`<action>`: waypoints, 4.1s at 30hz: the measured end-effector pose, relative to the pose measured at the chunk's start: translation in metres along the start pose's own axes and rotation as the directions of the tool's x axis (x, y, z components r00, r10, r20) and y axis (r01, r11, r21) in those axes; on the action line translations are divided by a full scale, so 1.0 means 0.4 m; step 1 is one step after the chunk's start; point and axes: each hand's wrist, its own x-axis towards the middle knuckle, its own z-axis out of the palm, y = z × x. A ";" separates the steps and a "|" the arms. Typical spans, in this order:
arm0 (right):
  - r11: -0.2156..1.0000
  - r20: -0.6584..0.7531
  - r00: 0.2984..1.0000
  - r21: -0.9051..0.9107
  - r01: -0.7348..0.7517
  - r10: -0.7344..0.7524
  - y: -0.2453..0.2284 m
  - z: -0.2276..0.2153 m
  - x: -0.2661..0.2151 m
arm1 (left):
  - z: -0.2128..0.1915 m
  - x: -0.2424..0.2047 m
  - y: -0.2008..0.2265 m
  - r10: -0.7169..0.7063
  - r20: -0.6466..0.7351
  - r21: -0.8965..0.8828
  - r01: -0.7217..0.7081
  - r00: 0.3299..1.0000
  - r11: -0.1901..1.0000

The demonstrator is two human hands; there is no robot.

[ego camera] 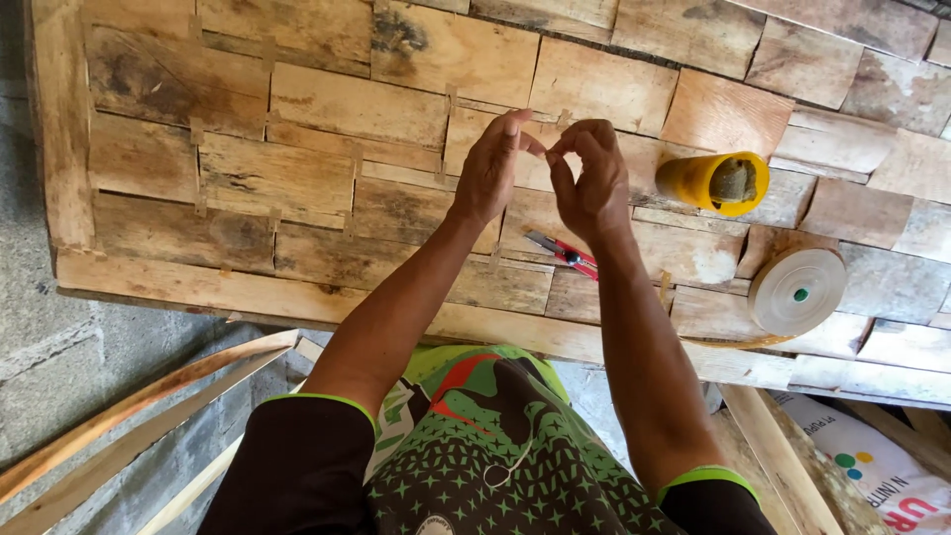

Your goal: Applying thin strips of wood to a wooden surface to fill gaps using a utility knife and adhesive.

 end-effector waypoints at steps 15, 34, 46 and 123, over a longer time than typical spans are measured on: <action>0.882 0.043 0.990 -0.462 -0.097 0.132 0.218 0.058 0.177 | -0.095 0.269 -0.125 0.401 -0.129 0.725 -0.190 0.907 0.662; 0.887 -0.115 0.986 -0.434 -0.161 0.122 0.387 0.105 0.231 | -0.081 0.488 -0.173 0.232 0.335 0.912 -0.377 0.913 0.163; 0.897 -0.029 0.974 -0.383 -0.218 0.224 0.220 0.054 0.034 | -0.084 0.500 -0.189 0.193 0.344 0.914 -0.375 0.919 0.154; 0.859 -0.015 0.999 -0.511 -0.042 0.040 0.493 0.178 0.345 | -0.096 0.600 -0.193 0.411 0.293 0.944 -0.330 0.863 0.019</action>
